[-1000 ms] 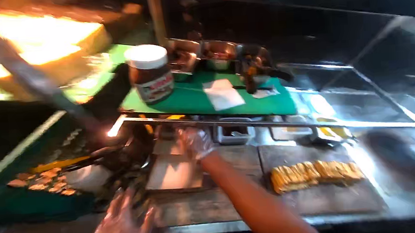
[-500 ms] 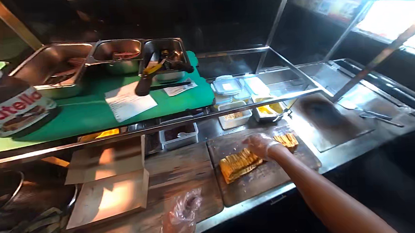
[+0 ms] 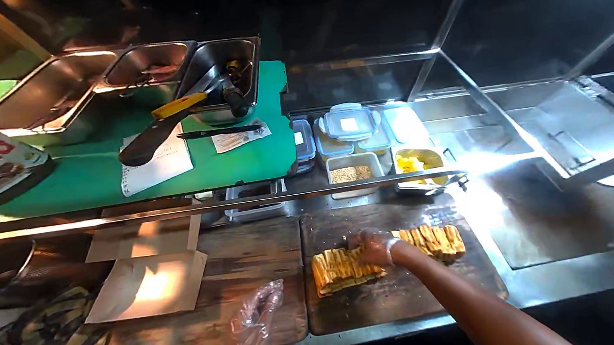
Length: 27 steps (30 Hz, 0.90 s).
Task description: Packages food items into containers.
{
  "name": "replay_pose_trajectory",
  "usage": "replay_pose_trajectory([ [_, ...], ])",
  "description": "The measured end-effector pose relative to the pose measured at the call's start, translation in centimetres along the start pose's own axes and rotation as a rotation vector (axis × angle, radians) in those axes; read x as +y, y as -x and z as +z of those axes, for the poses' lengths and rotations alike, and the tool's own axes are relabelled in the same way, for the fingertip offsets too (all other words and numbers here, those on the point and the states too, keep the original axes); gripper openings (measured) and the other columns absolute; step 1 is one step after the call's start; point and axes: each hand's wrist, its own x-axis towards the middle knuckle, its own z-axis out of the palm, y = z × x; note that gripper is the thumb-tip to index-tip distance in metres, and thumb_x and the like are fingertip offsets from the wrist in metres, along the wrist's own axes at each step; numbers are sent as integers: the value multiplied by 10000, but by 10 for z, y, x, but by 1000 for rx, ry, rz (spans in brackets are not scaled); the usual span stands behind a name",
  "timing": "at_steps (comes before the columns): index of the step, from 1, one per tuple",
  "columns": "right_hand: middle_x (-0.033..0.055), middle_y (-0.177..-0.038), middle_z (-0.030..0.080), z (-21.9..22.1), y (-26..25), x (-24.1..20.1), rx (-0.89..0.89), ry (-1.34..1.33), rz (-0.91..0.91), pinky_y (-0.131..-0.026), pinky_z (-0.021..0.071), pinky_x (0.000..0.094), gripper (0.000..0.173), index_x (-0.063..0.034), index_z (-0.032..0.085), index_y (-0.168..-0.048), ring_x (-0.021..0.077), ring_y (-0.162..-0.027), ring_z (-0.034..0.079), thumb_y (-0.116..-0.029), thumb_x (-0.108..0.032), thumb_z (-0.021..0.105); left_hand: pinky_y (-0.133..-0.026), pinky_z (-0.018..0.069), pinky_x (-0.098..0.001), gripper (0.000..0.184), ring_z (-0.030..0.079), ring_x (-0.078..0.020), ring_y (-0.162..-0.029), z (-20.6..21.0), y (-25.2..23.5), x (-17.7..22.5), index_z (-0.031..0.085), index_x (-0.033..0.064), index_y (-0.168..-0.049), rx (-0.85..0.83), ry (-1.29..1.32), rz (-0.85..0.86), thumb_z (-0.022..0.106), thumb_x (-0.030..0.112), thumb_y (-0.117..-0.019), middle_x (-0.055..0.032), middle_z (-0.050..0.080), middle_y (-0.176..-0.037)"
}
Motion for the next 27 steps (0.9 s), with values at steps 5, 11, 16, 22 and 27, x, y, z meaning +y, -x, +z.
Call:
replay_pose_trajectory([
  [5, 76, -1053, 725, -15, 19, 24, -1, -343, -156, -923, 558, 406, 267, -80, 731, -1132, 167, -970, 685, -887, -164, 794, -857, 628, -325, 252, 740, -166, -952, -28, 9, -5, 677, -41, -1212, 71, 24, -67, 611, 84, -1003, -121, 744, -1130],
  [11, 90, -948, 706, -19, 35, 26, 59, -988, -161, -792, 601, 363, 258, -14, 707, -1025, 179, -853, 687, -794, 76, 778, -833, 624, -305, 241, 734, -140, -911, -48, 20, -16, 681, -42, -1192, 76, 20, -100, 617, 84, -997, -105, 750, -1090],
  [16, 91, -959, 703, -38, 43, -14, 63, -1024, -173, -750, 598, 332, 244, -37, 693, -1064, 166, -836, 681, -848, 73, 720, -803, 637, -328, 260, 737, -162, -900, -107, 15, -23, 653, -79, -1212, 210, 51, -30, 613, 65, -999, -140, 735, -1129],
  [22, 83, -969, 720, -5, -3, -179, 34, -880, -360, -751, 607, 321, 258, -62, 713, -1109, 159, -835, 695, -857, -30, 763, -1088, 497, -465, 387, 618, -261, -1270, -254, -7, -66, 668, 81, -1337, 311, -522, 9, 660, 205, -970, -137, 646, -1372],
  [27, 86, -1009, 718, 76, -95, -397, 68, -487, -455, -819, 599, 382, 251, -70, 714, -1125, 181, -890, 696, -890, -131, 779, -1108, 460, -529, 558, 534, -304, -1375, -325, -50, -108, 511, 245, -1517, -207, -876, -112, 602, 368, -980, -61, 471, -1581],
])
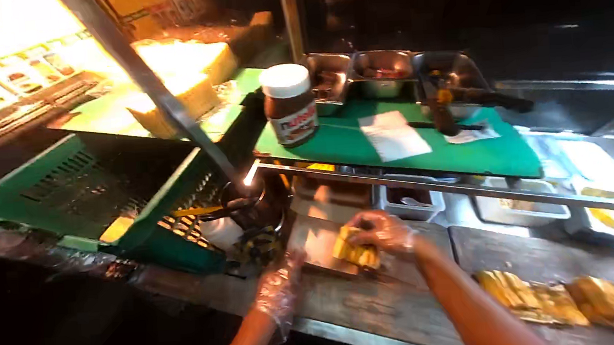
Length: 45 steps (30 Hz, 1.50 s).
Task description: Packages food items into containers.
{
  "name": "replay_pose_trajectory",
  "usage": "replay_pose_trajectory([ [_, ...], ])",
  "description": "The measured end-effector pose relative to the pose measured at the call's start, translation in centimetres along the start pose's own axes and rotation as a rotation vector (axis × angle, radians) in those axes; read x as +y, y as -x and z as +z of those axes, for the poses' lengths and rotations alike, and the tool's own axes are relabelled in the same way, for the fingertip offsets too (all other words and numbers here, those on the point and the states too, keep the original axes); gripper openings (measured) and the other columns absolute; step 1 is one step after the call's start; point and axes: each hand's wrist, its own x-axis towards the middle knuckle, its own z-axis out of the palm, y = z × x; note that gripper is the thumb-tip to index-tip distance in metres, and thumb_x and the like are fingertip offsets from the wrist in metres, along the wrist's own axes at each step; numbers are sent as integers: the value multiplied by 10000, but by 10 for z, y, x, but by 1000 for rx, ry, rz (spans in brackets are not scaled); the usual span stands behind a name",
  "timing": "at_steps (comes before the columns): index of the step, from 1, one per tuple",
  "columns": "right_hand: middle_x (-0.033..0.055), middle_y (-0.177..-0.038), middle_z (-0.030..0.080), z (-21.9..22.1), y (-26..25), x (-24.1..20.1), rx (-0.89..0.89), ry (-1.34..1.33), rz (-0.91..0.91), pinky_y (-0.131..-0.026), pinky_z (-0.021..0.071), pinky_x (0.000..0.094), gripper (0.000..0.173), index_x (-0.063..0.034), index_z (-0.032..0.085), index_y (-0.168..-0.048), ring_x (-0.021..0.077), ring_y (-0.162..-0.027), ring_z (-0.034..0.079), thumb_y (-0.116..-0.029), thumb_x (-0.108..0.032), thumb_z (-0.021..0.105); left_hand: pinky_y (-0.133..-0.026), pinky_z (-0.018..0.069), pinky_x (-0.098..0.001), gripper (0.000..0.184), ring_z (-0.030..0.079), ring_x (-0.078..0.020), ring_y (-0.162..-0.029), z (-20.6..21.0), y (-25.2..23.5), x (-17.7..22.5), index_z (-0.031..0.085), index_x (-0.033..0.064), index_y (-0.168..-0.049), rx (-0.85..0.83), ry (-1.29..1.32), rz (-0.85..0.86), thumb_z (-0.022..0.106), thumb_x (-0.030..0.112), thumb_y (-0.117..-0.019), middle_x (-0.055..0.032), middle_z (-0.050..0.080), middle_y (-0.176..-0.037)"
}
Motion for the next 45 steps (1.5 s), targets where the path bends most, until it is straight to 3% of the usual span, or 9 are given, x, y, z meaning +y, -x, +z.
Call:
replay_pose_trajectory([
  [6, 181, -1372, 624, 121, -122, -7, 52, 590, 362, -1099, 447, 578, 389, -125, 639, -1358, 358, -1302, 575, -983, -224, 630, -1145, 428, -472, 487, 554, -272, -1353, 10, -11, -45, 569, 194, -1464, -95, 37, 276, 516, 377, -1016, -76, 579, -1476],
  [11, 109, -1417, 623, 134, -72, 8, 463, 521, 398, -1142, 437, 510, 391, -191, 610, -1431, 291, -1331, 574, -1063, -239, 484, -1062, 512, -442, 401, 642, -216, -1247, -14, -36, -55, 669, 164, -1352, 83, 203, 312, 504, 354, -1040, -64, 658, -1378],
  [14, 90, -1474, 577, 134, -78, 20, 395, 501, 447, -1163, 421, 510, 482, -227, 571, -1471, 277, -1369, 539, -996, -295, 616, -1066, 478, -570, 449, 576, -296, -1324, -39, -71, -34, 564, 194, -1457, -195, -4, 258, 470, 343, -1044, -82, 569, -1481],
  [18, 159, -1481, 555, 137, -96, 22, 279, 584, 498, -1146, 423, 547, 456, -132, 603, -1418, 340, -1368, 531, -968, -202, 631, -933, 519, -640, 389, 649, -387, -1167, -50, -92, -19, 637, 109, -1288, -370, -226, 178, 515, 339, -998, -168, 668, -1277],
  [31, 115, -1498, 558, 111, -20, 22, 521, 360, 126, -1189, 402, 397, 416, -120, 593, -1449, 227, -1393, 522, -1044, -186, 531, -1020, 494, -603, 433, 633, -357, -1231, -27, -59, -13, 616, 179, -1414, 71, -39, 175, 554, 364, -1028, -143, 644, -1368],
  [35, 69, -1252, 729, -11, 133, 94, 898, 491, -86, -1066, 534, 373, 270, -115, 754, -1233, 172, -1183, 679, -1025, -132, 583, -953, 570, -495, 290, 721, -294, -1057, -9, 14, 59, 758, 38, -1146, 286, 351, 312, 649, 262, -996, -172, 747, -1122],
  [40, 123, -1389, 636, -170, 208, 168, 295, 544, 481, -1107, 451, 553, 368, -169, 657, -1376, 307, -1289, 597, -1013, -219, 621, -766, 644, -334, 409, 736, -129, -903, 67, -15, 278, 674, 160, -1334, -183, 828, 86, 733, 284, -949, -22, 728, -1194],
  [43, 188, -1412, 599, -180, 186, 200, -14, 594, 474, -1101, 414, 642, 565, -180, 565, -1467, 386, -1325, 551, -937, -299, 718, -1029, 535, -461, 758, 647, -215, -1205, 123, -78, 362, 478, 185, -1521, -460, 525, 151, 782, 422, -868, -75, 634, -1386],
  [45, 178, -1347, 641, -182, 185, 212, -39, 605, 457, -1078, 430, 644, 493, -195, 635, -1391, 386, -1286, 576, -912, -271, 726, -1072, 487, -535, 631, 611, -258, -1268, 144, -90, 387, 559, 209, -1445, -508, 236, 204, 720, 391, -863, -80, 643, -1371],
])
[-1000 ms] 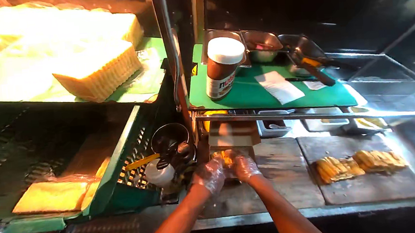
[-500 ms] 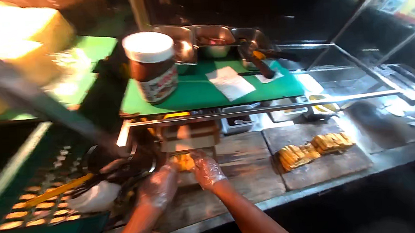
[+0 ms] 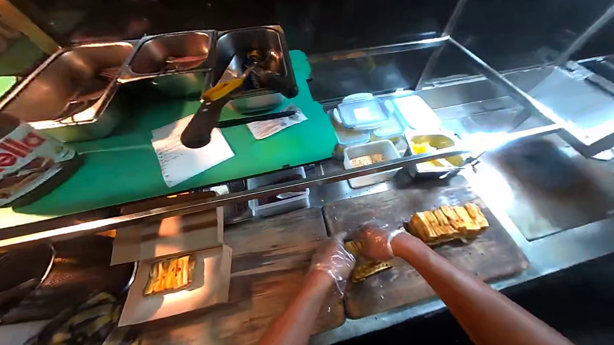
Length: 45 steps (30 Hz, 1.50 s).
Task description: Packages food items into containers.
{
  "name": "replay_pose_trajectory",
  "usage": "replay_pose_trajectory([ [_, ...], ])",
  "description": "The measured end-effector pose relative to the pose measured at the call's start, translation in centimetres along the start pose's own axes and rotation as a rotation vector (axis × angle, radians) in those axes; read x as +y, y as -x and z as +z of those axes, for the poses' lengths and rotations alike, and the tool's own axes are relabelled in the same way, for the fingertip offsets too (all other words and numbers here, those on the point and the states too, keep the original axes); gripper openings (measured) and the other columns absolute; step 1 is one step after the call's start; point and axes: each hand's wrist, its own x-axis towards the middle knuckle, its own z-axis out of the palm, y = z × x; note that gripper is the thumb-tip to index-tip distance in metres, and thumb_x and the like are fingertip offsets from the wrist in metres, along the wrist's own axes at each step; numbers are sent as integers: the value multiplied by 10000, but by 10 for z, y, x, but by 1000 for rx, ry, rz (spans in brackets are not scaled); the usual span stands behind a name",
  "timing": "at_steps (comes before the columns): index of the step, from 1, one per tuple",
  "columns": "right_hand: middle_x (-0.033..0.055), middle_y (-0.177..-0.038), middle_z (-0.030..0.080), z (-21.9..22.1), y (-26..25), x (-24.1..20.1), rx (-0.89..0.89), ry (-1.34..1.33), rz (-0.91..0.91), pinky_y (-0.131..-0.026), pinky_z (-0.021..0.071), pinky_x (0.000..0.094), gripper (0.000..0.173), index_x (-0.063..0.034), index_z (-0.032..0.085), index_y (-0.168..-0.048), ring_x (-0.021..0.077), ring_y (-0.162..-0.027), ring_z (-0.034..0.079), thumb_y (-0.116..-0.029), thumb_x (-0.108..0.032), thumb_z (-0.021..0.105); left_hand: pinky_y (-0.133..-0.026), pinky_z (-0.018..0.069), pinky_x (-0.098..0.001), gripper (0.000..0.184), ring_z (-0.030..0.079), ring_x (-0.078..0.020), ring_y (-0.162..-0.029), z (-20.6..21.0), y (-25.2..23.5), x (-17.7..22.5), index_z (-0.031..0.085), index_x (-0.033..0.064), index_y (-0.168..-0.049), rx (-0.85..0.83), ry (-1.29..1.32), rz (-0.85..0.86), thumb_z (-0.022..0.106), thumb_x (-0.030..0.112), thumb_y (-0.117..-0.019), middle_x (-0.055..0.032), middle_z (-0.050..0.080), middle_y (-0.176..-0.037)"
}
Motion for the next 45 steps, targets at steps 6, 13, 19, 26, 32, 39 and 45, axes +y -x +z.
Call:
replay_pose_trajectory([
  [6, 144, -1226, 691, -1, 1, 24, 37, -160, -57, -1015, 494, 592, 379, -175, 720, -1229, 328, -1181, 638, -866, -270, 775, -990, 529, -481, 530, 636, -251, -1170, 12, 20, 25, 594, 170, -1285, 108, -71, -100, 759, 342, -812, -96, 647, -1268],
  [13, 84, -991, 709, -15, 21, 48, 69, -749, -184, -842, 577, 365, 247, -33, 718, -1059, 160, -891, 675, -832, -46, 816, -653, 628, -368, 435, 703, -226, -798, 15, 52, -14, 554, -30, -1133, 373, 988, -2, 808, -31, -781, -150, 670, -995],
  [19, 98, -985, 707, -26, 41, 47, 149, -1156, -147, -677, 602, 308, 277, -37, 678, -1083, 172, -810, 687, -826, 21, 762, -693, 626, -408, 348, 715, -291, -867, -46, 129, -97, 540, -56, -1219, 564, 1368, 26, 670, -73, -897, -211, 693, -1082],
  [26, 96, -974, 731, -36, 5, -159, 131, -955, -350, -753, 611, 363, 302, -69, 734, -1083, 196, -849, 701, -802, -114, 836, -663, 634, -421, 410, 719, -285, -784, -179, 206, -270, 570, -38, -1177, 798, 816, -152, 794, 22, -839, -194, 694, -1021],
  [32, 212, -1285, 656, -36, -128, -412, 92, -110, -103, -1040, 452, 580, 394, -40, 660, -1303, 353, -1199, 616, -1005, -297, 638, -1042, 495, -539, 637, 614, -367, -1244, -211, 168, -303, 595, -7, -1343, 267, -165, -379, 719, 440, -906, -218, 636, -1327],
  [39, 174, -1420, 604, -8, -186, -475, 275, 75, 30, -1123, 395, 628, 478, -124, 595, -1420, 373, -1351, 535, -1026, -392, 557, -1030, 513, -531, 397, 583, -327, -1291, -217, 193, -315, 660, 132, -1307, 209, -440, -86, 639, 204, -917, -128, 599, -1404],
  [45, 145, -1461, 577, 33, -149, -445, 591, -134, 13, -1122, 442, 559, 468, -144, 577, -1447, 333, -1347, 547, -998, -264, 632, -913, 536, -617, 347, 644, -396, -1177, -211, 171, -308, 695, 98, -1222, 175, -570, -158, 596, 287, -949, -184, 668, -1287],
])
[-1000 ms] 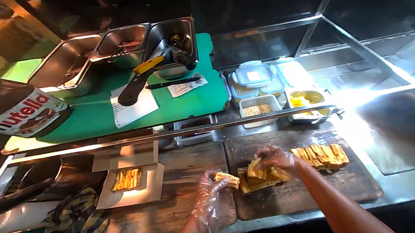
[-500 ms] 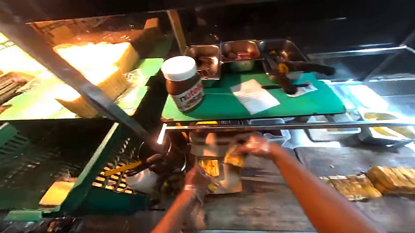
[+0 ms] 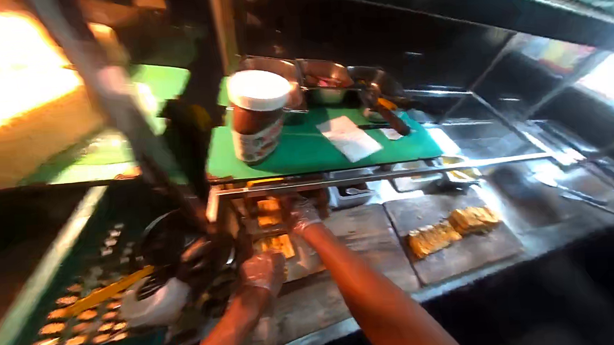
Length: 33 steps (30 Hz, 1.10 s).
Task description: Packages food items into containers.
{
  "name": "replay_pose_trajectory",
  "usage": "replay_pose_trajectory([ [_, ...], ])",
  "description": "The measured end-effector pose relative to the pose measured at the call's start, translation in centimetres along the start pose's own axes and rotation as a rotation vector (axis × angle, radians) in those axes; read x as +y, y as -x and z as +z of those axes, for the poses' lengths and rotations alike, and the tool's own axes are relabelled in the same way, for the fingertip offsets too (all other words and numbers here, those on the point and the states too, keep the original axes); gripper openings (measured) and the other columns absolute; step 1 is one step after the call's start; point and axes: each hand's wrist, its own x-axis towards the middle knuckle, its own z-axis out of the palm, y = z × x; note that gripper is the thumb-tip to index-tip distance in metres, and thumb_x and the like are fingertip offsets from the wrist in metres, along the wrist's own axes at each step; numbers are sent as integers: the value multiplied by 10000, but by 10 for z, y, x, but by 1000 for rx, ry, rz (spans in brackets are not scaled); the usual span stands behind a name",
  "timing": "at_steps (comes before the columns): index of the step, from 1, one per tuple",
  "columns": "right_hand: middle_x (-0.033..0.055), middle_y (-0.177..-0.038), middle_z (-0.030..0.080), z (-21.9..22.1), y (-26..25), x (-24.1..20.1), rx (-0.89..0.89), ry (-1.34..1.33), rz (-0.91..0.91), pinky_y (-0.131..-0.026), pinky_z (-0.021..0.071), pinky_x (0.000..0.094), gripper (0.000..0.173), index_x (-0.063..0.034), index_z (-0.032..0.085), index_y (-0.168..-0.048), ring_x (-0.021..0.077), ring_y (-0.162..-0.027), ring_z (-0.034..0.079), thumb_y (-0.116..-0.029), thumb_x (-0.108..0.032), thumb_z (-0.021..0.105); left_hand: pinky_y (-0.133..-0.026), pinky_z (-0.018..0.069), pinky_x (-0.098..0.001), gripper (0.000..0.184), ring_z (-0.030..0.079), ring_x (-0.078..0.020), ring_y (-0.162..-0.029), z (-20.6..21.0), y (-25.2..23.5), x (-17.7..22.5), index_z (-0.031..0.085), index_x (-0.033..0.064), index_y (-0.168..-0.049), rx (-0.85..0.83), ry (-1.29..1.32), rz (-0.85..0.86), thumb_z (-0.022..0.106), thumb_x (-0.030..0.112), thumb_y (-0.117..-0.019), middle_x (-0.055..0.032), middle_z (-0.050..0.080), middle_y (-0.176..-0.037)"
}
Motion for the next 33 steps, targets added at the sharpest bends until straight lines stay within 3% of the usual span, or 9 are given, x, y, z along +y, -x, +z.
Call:
replay_pose_trajectory([
  [3, 120, -1429, 611, -35, 69, 65, 174, -124, -47, -1142, 448, 462, 364, -121, 624, -1400, 262, -1333, 570, -1060, -206, 524, -989, 512, -582, 409, 641, -358, -1205, 15, 14, -10, 699, 150, -1277, 228, 172, 167, 611, 412, -977, -153, 678, -1292],
  [6, 104, -1329, 684, -94, 143, 214, 314, -100, 52, -1117, 485, 420, 323, -128, 694, -1332, 230, -1251, 637, -1055, -158, 530, -976, 551, -514, 352, 696, -279, -1104, 22, 51, 14, 739, 128, -1195, 440, 507, 294, 618, 392, -996, -114, 735, -1160],
  [9, 150, -1340, 664, -168, 175, 366, 169, 119, 405, -1125, 444, 532, 326, -140, 682, -1337, 329, -1277, 605, -1064, -177, 508, -969, 570, -447, 257, 722, -253, -1045, 45, 70, 95, 760, 47, -1128, 506, 737, 415, 671, 232, -973, -124, 758, -1089],
  [12, 141, -1302, 683, -199, 150, 453, -122, 350, 376, -1057, 465, 631, 342, -210, 694, -1323, 372, -1241, 620, -992, -218, 607, -986, 562, -409, 243, 716, -226, -1064, 66, 62, 219, 771, 102, -1145, 499, 670, 524, 663, 235, -972, -91, 759, -1109],
  [16, 151, -1378, 617, -189, 109, 472, -474, 381, 188, -1016, 465, 680, 665, -328, 549, -1475, 393, -1263, 584, -849, -393, 762, -1043, 518, -460, 426, 591, -212, -1315, 81, 15, 383, 653, 318, -1379, 474, 323, 636, 619, 345, -956, 25, 601, -1464],
  [19, 185, -1381, 596, -177, 106, 488, -503, 245, 81, -1051, 456, 650, 684, -268, 565, -1457, 392, -1293, 556, -829, -406, 799, -1096, 415, -594, 499, 431, -344, -1449, 76, -12, 450, 598, 246, -1419, 189, 3, 519, 581, 390, -941, -46, 444, -1602],
  [21, 181, -1384, 594, -176, 106, 492, -535, 179, 110, -1072, 453, 626, 677, -222, 576, -1433, 378, -1311, 548, -820, -383, 812, -1081, 412, -613, 483, 458, -374, -1421, 80, -18, 463, 599, 181, -1411, 111, -94, 465, 544, 363, -967, -83, 478, -1572],
  [24, 211, -1347, 615, -185, 101, 491, -624, 158, 162, -1059, 453, 625, 587, -113, 635, -1344, 388, -1291, 565, -841, -368, 801, -1093, 412, -578, 468, 466, -329, -1426, 84, -19, 461, 589, 229, -1425, 134, -121, 451, 515, 307, -969, -36, 490, -1569],
  [33, 179, -1158, 694, -202, 97, 495, -681, 133, 146, -941, 508, 612, 405, -117, 691, -1201, 358, -1101, 657, -861, -309, 797, -1114, 386, -577, 496, 444, -292, -1445, 89, -20, 456, 531, 308, -1479, 119, -88, 426, 483, 321, -985, 11, 446, -1602],
])
